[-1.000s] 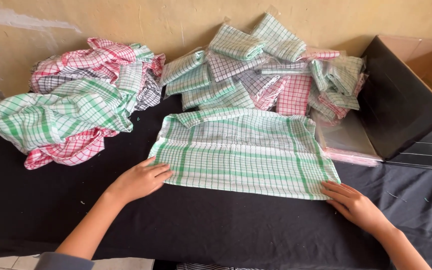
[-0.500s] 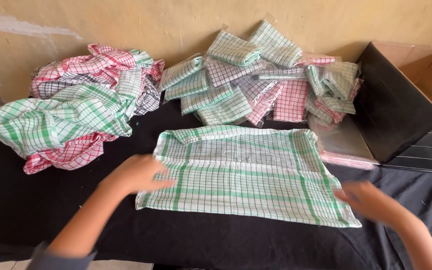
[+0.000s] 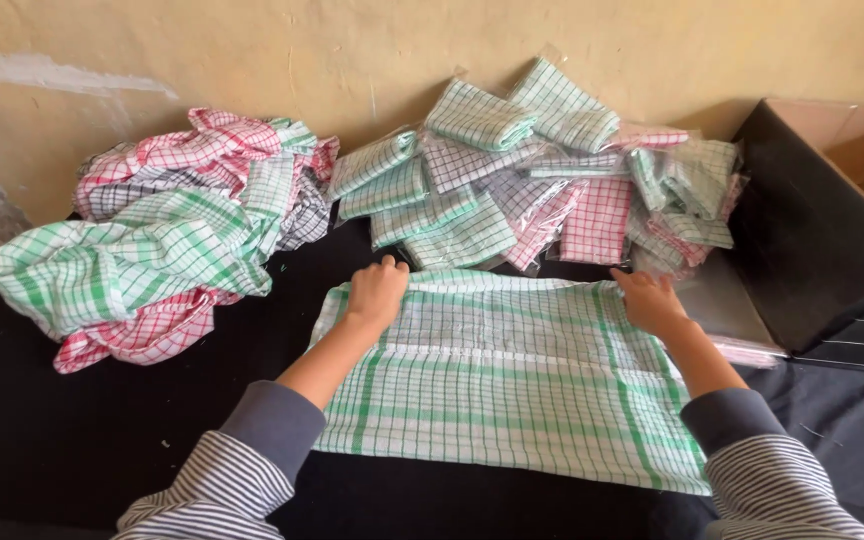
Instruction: Folding checkered napkins and placing them into individual plastic bags for packaging.
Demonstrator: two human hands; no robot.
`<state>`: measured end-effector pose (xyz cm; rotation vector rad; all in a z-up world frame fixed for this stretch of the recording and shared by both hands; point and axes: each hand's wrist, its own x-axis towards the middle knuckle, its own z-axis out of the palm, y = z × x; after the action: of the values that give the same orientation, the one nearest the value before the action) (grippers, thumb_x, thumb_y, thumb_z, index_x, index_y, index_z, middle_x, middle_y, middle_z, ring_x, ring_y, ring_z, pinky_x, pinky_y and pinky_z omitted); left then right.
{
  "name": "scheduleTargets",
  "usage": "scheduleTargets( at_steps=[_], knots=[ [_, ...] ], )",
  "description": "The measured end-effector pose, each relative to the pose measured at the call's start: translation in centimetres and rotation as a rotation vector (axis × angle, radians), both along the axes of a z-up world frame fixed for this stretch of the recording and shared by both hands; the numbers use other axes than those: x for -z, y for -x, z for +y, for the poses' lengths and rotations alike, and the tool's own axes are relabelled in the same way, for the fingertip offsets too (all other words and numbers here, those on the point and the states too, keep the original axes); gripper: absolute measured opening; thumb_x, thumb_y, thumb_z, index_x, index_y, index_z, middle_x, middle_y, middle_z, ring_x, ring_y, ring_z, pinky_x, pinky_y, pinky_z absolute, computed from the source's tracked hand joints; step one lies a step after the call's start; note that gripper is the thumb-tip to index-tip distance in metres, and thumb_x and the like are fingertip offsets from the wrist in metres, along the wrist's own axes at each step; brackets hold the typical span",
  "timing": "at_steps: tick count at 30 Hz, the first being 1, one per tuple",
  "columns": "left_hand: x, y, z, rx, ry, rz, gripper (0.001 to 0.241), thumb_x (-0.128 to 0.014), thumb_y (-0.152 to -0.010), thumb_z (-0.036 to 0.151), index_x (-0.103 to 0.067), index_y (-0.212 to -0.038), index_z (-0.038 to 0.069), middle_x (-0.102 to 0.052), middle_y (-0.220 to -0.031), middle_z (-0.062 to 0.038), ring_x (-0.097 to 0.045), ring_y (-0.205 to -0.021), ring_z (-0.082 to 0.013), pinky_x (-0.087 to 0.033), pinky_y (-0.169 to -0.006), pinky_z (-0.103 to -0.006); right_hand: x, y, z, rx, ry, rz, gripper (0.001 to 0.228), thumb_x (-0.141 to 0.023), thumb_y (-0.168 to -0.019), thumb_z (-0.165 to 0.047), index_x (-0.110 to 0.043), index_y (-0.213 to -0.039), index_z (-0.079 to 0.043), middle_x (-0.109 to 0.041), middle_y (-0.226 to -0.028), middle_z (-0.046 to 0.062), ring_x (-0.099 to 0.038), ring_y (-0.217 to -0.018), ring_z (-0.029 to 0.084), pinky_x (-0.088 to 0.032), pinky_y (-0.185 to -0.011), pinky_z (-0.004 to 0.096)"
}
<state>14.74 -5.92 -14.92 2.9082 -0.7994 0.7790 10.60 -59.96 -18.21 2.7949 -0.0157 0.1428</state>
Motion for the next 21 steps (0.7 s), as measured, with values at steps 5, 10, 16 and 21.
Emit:
scheduleTargets(
  at_steps=[5, 10, 16, 21],
  knots=[
    [-2.2, 0.3, 4.4, -0.006, 0.055, -0.2, 0.014, -0.066, -0.078, 0.002, -0.067, -0.072, 0.014, -0.065, -0.074, -0.002, -0.071, -0.062, -0.0235, -0.058, -0.056, -0.0387, -1.4, 1.3, -1.3, -0.281, 0.165, -0.456, 0.024, -0.069, -0.079, -0.037, -0.077, -0.102, -0.035, -0.074, -0.084, -0.003, -0.075, -0.082, 0.018, -0.059, -0.079, 0.035],
    [-8.8, 6.3, 8.9, 0.024, 0.238, 0.152, 0.033, -0.056, -0.084, -0.008, -0.075, -0.103, 0.011, -0.071, -0.105, -0.008, -0.072, -0.089, -0.0292, -0.06, -0.08, -0.0423, -9.7, 10.2, 0.7, -0.339, -0.384, -0.351, 0.022, -0.073, -0.087, -0.02, -0.075, -0.107, -0.013, -0.073, -0.114, 0.011, -0.07, -0.113, 0.03, -0.056, -0.095, 0.043],
    [-9.6, 14.9, 13.7, 0.212, 0.373, 0.183, 0.033, -0.054, -0.089, -0.012, -0.077, -0.108, 0.002, -0.075, -0.111, -0.015, -0.073, -0.095, -0.0312, -0.059, -0.088, -0.0427, -8.9, 22.4, 1.4, -0.26, -0.286, -0.293, 0.016, -0.065, -0.097, -0.016, -0.066, -0.112, -0.011, -0.071, -0.095, 0.011, -0.069, -0.081, 0.033, -0.052, -0.072, 0.046],
    [-7.1, 20.3, 16.2, 0.348, 0.382, 0.11, 0.043, -0.06, -0.073, -0.025, -0.078, -0.1, 0.002, -0.078, -0.099, -0.014, -0.076, -0.089, -0.0287, -0.06, -0.09, -0.042, -4.6, 29.8, 2.4, -0.306, -0.108, -0.245, 0.059, -0.06, -0.077, 0.0, -0.067, -0.126, -0.032, -0.069, -0.095, -0.004, -0.071, -0.083, 0.022, -0.058, -0.065, 0.04]
  ],
)
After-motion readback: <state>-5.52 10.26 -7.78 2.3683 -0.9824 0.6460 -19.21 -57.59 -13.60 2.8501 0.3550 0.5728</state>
